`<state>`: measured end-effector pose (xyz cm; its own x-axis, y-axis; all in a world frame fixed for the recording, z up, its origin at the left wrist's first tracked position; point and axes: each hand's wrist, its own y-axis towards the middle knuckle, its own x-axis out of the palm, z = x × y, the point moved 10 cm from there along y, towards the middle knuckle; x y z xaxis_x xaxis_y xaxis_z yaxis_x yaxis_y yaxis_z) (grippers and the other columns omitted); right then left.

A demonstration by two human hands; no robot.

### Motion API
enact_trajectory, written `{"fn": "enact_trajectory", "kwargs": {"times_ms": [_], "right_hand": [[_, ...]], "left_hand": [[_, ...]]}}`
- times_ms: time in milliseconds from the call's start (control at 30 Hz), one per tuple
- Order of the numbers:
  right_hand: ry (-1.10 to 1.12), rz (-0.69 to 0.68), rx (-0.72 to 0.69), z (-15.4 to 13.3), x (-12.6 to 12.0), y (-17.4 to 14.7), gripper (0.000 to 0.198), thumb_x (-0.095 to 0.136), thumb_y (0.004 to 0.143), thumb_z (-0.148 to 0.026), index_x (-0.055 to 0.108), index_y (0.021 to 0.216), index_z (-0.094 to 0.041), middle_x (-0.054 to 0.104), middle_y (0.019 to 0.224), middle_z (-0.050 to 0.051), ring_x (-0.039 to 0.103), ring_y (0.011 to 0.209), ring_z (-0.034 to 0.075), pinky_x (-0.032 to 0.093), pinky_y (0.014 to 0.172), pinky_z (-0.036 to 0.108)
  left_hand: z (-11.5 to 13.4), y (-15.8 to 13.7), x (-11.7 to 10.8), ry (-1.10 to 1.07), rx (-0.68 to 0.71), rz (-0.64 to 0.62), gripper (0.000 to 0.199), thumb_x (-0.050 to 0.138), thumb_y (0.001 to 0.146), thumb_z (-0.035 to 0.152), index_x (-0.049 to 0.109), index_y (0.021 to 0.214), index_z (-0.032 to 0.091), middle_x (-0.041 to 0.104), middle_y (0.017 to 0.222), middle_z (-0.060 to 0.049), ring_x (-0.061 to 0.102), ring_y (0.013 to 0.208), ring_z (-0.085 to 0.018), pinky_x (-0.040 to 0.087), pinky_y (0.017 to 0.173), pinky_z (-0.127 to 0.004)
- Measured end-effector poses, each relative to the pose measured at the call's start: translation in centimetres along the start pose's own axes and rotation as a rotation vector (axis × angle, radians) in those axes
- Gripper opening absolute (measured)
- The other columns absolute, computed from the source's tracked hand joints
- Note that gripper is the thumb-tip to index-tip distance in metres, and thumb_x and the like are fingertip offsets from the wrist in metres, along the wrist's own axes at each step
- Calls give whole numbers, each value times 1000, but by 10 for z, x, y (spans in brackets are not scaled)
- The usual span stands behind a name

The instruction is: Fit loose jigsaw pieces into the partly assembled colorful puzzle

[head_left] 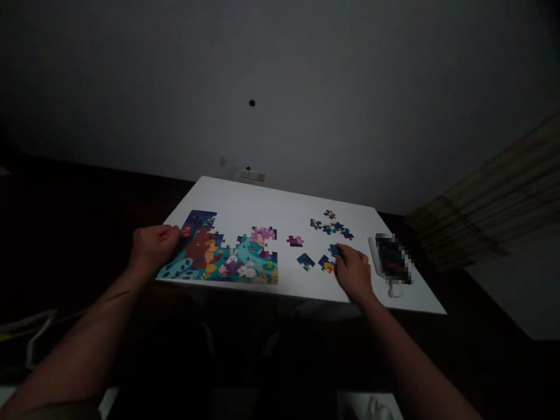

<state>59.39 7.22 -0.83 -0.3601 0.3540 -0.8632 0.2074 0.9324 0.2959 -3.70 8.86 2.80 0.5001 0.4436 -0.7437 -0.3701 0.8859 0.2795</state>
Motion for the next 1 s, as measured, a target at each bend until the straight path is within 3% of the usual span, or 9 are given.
{"fn": "enact_trajectory", "kwargs": {"times_ms": [133, 233, 333, 467, 633, 700, 800, 1000], "right_hand": [[24, 66, 27, 5, -8, 0, 56, 57, 99, -38, 76, 148, -21, 73, 145, 27, 62, 139, 49, 49, 114, 65], [144, 81, 37, 8, -13, 1, 54, 61, 96, -42, 78, 144, -24, 74, 137, 25, 68, 132, 47, 53, 111, 60], [309, 73, 76, 11, -15, 0, 41, 63, 94, -49, 84, 123, -27, 80, 120, 22, 75, 117, 45, 57, 102, 58], [431, 141, 182, 22, -24, -5, 31, 70, 88, -61, 78, 99, -33, 80, 99, 18, 77, 94, 44, 59, 83, 58], [389, 304, 240, 27, -47, -15, 42, 74, 82, -66, 70, 114, -39, 77, 94, 14, 76, 92, 44, 60, 84, 60], [398, 347, 168, 5, -53, -15, 47, 71, 87, -67, 71, 124, -38, 80, 107, 15, 77, 99, 43, 62, 90, 60], [545, 266, -27, -64, -38, -5, 52, 67, 94, -67, 77, 126, -27, 82, 125, 18, 79, 108, 38, 63, 98, 58], [841, -194, -202, -234, 55, 31, 46, 85, 81, -60, 84, 102, -20, 85, 92, 12, 77, 80, 27, 63, 80, 41]], "left_hand": [[-2, 2, 1, -41, 37, 20, 46, 58, 88, 50, 40, 53, 25, 31, 54, 4, 37, 57, -14, 28, 60, -32], [-1, 3, 2, -19, 40, 4, 48, 57, 89, 50, 38, 53, 25, 31, 54, 2, 37, 58, -15, 28, 61, -33], [4, 3, 2, -28, 45, -1, 49, 57, 89, 52, 38, 53, 25, 31, 54, 2, 37, 58, -15, 27, 61, -33], [16, 4, 4, -33, 58, -33, 48, 56, 89, 55, 46, 52, 25, 38, 53, 0, 42, 58, -16, 27, 62, -35], [23, 8, 11, -65, 67, -121, 46, 57, 89, 52, 48, 52, 25, 41, 52, 0, 47, 60, -18, 28, 64, -36], [22, 10, 14, -76, 70, -151, 45, 58, 90, 50, 51, 53, 25, 46, 53, -2, 50, 62, -19, 29, 65, -35], [17, 13, 18, -84, 60, -161, 40, 57, 92, 47, 64, 61, 22, 62, 60, -6, 57, 67, -21, 33, 66, -35], [16, 16, 25, -10, 67, -177, 40, 55, 94, 44, 78, 73, 18, 72, 71, -11, 63, 70, -23, 33, 67, -36]]}}
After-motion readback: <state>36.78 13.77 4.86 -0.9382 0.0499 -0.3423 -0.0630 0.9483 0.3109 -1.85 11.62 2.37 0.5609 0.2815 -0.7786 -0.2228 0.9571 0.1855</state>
